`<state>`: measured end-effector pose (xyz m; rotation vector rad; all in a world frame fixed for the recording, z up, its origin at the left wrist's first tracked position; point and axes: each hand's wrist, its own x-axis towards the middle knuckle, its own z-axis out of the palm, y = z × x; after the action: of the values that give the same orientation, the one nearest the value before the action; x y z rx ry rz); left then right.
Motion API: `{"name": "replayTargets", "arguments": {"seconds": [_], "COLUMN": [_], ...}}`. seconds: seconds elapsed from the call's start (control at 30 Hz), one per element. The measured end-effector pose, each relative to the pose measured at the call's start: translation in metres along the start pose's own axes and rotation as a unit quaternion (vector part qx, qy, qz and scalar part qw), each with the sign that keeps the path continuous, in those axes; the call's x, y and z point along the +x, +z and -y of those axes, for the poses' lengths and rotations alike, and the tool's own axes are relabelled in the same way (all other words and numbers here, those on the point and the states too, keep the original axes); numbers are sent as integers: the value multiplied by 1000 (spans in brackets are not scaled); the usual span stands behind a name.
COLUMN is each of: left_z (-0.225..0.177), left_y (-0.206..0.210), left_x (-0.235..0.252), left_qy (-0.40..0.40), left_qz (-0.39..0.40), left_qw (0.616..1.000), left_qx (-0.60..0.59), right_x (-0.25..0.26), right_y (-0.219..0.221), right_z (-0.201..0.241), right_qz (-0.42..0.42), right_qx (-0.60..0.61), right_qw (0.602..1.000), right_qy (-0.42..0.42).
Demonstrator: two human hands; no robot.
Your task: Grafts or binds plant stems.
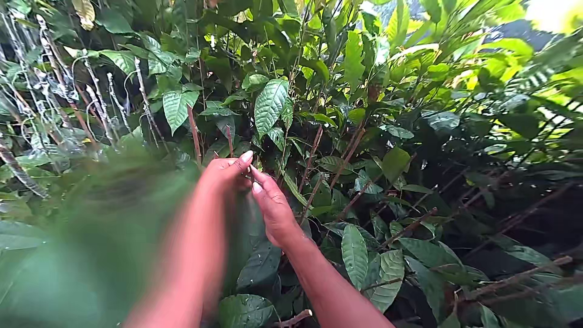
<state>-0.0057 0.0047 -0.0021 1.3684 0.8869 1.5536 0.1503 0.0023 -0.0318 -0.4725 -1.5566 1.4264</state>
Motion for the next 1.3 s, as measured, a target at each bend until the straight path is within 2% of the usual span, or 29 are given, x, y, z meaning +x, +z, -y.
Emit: {"name": "replayTargets", "arguments": {"seconds": [0.27,0.63,0.73,0.83,0.9,0.97,1.0,1.1,1.2,1.3], "left_z": [-3,8,3,-4,-4,1,8,37,29,8], "left_y": [-1,1,4,3,-4,-8,-8,5,23,30], "left_x": [-1,9,10,8,8,18,25,42,38,24], "left_qy": [-5,-2,-8,34,93,108,94,43,-6,-24], "left_qz": [-15,-62,-98,-94,-153,-224,-228,-166,-70,-33], "left_qw": [1000,998,995,994,984,968,967,979,994,991], "left_qx": [1,-20,-26,-34,-8,39,63,115,80,125], "right_x": [5,17,19,9,2,-5,-9,-22,-33,-38], "right_y": [-5,-8,3,6,0,-7,-10,-17,-21,-23], "right_z": [-5,-16,1,45,66,67,62,46,39,38], "right_qz": [30,11,-24,-89,-89,-88,-84,-76,-69,-70], "right_qx": [18,-34,-56,-36,4,42,50,75,79,69], "right_qw": [999,999,998,991,987,989,992,994,995,995], "right_qy": [16,17,17,-90,-135,-112,-86,-21,-1,1]}}
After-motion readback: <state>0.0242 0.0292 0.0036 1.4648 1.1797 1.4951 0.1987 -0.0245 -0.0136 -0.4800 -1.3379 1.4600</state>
